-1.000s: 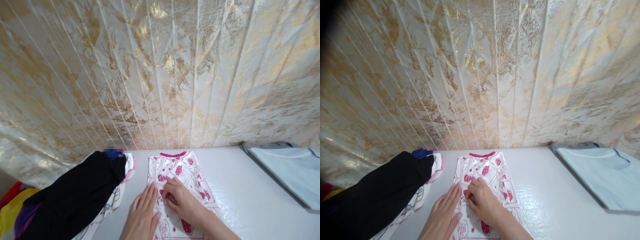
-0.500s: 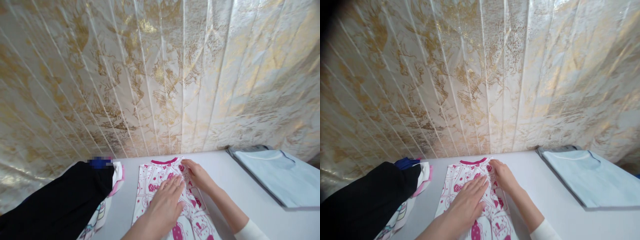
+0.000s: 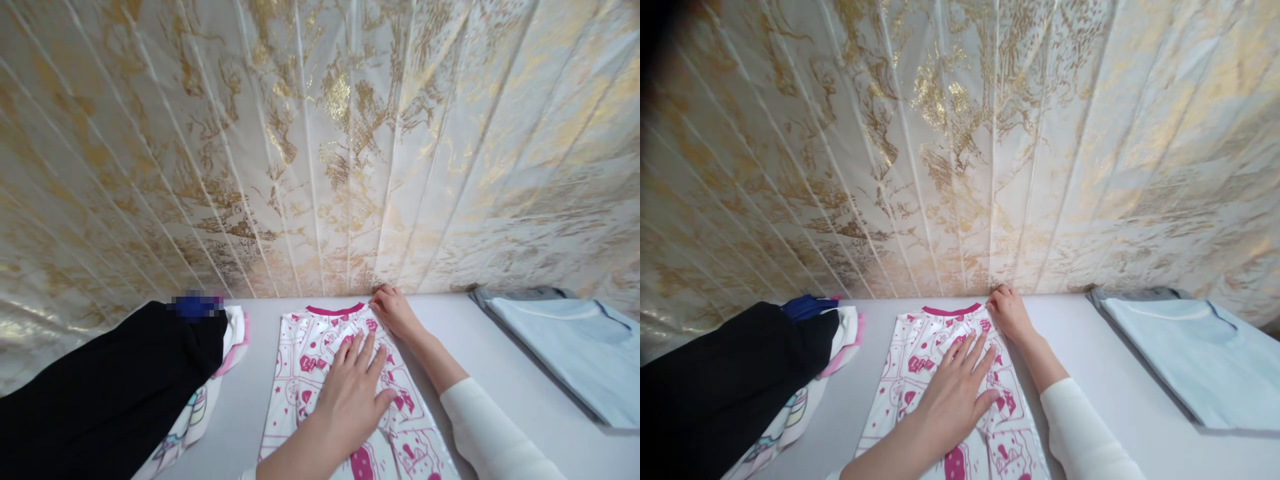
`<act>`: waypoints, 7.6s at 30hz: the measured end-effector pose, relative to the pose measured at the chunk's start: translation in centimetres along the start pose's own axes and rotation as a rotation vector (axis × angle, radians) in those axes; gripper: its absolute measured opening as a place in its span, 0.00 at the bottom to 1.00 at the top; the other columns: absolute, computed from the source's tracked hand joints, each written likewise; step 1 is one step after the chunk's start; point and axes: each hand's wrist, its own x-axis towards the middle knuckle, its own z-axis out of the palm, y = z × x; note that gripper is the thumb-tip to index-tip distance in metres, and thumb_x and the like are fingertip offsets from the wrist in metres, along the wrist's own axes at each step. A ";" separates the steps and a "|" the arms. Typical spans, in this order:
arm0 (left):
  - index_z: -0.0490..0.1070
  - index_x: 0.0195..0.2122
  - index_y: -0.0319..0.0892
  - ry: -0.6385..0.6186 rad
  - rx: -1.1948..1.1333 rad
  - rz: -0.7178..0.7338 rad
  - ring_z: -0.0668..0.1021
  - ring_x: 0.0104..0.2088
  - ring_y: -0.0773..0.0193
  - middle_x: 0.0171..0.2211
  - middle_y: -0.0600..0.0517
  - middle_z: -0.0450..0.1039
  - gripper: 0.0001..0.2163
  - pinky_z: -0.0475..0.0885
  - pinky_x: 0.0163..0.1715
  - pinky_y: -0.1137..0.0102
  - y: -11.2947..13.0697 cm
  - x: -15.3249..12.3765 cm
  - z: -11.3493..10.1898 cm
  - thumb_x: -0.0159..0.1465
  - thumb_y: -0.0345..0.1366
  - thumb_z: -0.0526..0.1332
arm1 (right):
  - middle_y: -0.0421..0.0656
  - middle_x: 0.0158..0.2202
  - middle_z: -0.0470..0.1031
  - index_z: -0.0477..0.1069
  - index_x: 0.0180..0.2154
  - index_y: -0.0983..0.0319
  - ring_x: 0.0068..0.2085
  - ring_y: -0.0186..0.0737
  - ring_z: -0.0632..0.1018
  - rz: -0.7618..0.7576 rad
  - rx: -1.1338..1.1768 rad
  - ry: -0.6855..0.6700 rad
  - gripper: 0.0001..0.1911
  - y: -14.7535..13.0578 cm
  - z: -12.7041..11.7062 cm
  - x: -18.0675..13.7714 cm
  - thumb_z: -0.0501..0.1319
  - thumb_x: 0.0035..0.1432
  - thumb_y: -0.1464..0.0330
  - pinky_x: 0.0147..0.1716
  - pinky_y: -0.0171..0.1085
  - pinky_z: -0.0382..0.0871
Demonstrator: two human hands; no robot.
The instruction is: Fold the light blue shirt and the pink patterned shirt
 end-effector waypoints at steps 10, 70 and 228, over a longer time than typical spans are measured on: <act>0.56 0.64 0.39 0.012 0.035 -0.141 0.55 0.66 0.60 0.67 0.46 0.51 0.23 0.53 0.64 0.60 -4.1 -0.2 -4.6 0.69 0.36 0.50 | 0.51 0.51 0.72 0.67 0.51 0.66 0.51 0.44 0.72 -0.080 -0.012 0.069 0.18 -5.8 -0.9 -2.7 0.51 0.60 0.77 0.51 0.40 0.66; 0.50 0.66 0.32 0.049 0.296 -0.233 0.49 0.68 0.54 0.68 0.40 0.44 0.29 0.51 0.64 0.58 -7.4 -3.2 -2.9 0.71 0.48 0.47 | 0.54 0.68 0.51 0.54 0.65 0.71 0.68 0.49 0.53 -0.003 -0.171 -0.156 0.36 -10.7 0.9 -8.4 0.46 0.67 0.51 0.64 0.49 0.51; 0.69 0.36 0.43 0.097 -0.131 0.126 0.74 0.38 0.65 0.36 0.55 0.72 0.02 0.69 0.38 0.72 9.2 -11.0 -0.4 0.66 0.31 0.60 | 0.40 0.36 0.71 0.65 0.33 0.57 0.41 0.41 0.72 -0.012 0.472 -0.363 0.10 -11.0 -12.5 -23.7 0.52 0.55 0.78 0.42 0.40 0.68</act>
